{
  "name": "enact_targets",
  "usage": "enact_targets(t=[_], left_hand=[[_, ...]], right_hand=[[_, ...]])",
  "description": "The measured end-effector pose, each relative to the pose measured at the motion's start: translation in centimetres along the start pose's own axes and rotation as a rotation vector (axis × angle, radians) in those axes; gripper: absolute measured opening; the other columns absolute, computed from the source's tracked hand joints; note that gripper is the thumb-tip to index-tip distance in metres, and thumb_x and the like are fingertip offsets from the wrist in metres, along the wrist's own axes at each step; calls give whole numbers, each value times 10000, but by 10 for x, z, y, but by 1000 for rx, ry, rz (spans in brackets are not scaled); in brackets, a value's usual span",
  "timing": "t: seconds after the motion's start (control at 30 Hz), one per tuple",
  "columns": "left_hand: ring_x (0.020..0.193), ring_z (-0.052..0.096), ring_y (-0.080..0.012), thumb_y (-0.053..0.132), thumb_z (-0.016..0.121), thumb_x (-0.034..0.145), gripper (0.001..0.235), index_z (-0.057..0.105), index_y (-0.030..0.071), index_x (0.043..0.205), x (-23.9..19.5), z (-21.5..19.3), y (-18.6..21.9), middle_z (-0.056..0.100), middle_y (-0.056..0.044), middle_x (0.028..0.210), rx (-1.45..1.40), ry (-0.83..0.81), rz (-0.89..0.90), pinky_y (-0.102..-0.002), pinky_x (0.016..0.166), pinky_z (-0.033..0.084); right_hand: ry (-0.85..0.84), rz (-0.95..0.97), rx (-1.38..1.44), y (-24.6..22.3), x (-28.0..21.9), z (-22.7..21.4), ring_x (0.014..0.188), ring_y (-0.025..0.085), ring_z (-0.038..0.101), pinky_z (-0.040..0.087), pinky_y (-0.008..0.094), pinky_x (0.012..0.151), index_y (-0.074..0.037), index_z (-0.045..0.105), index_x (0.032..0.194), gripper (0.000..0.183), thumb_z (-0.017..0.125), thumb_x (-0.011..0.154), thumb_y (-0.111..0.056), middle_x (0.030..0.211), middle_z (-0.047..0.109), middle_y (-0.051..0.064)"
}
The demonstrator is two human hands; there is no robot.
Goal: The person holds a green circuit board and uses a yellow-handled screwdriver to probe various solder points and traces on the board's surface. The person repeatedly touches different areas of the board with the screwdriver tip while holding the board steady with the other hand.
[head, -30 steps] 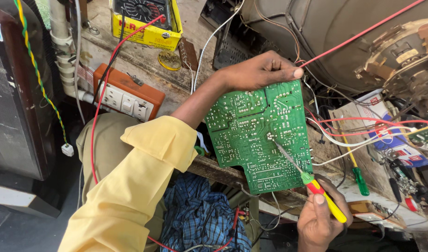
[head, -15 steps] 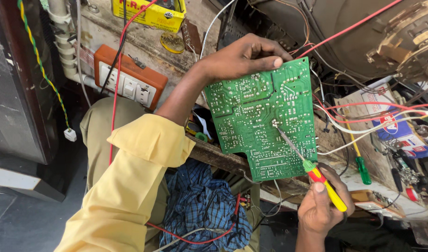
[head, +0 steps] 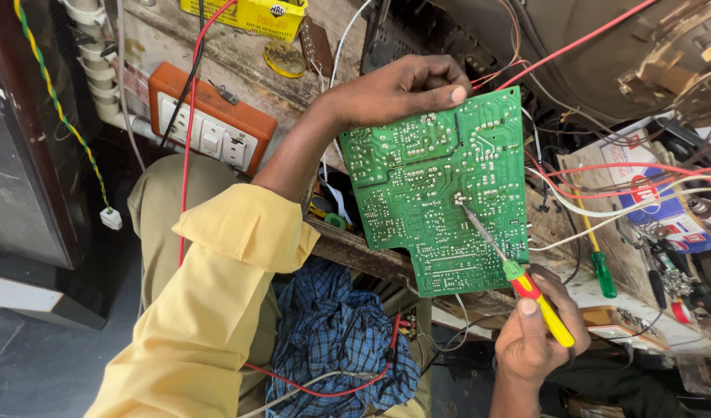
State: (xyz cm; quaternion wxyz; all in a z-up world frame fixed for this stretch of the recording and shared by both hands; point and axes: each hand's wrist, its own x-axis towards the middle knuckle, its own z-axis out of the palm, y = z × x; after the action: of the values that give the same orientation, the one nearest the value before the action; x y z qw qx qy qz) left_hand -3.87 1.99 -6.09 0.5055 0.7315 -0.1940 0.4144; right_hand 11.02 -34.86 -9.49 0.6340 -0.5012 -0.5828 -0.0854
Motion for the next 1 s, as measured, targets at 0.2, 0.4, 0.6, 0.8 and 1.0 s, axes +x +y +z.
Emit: enact_targets(t=[0.2,0.4,0.6,0.8,1.0], left_hand=[[861,587,-53,642,498,1035,615,697,67,1120,-2,-1,-2,637,36,897,115,-14,-89,-278,735,504],[783,563,-57,678,475,1013,659,728,71,1054,-3,0,0,604,38,807,146,-18,-148,-292,672,480],[835,639,-58,702,473,1008,693,739,71,1118,-4,0,1,685,33,862,99,-33,-116,-283,714,539],[793,651,-59,705,464,994,699,745,75,1106,-4,0,2,690,30,839,143,-51,-151,-285,694,548],[802,625,-39,662,481,1017,658,744,67,1110,-4,0,4,681,41,851,97,-67,-153,-269,700,537]], right_hand=[[-21,-28,-18,-3,2,3,1121,286,673,532,355,1111,146,631,1151,274,652,949,-38,1198,673,271],[-60,-39,-50,-3,0,0,1156,290,667,540,377,1104,122,617,1188,256,629,974,-18,1227,657,270],[-119,-8,-68,-5,3,-8,1179,273,626,510,382,1140,92,587,1251,271,623,1012,-29,1305,631,257],[-312,-61,-359,-30,21,-14,1174,268,655,434,450,1207,56,571,1311,326,640,1034,-102,1260,658,194],[-298,-252,-524,-57,23,11,1100,304,706,541,468,1116,58,670,1176,236,714,1000,-93,1133,710,182]])
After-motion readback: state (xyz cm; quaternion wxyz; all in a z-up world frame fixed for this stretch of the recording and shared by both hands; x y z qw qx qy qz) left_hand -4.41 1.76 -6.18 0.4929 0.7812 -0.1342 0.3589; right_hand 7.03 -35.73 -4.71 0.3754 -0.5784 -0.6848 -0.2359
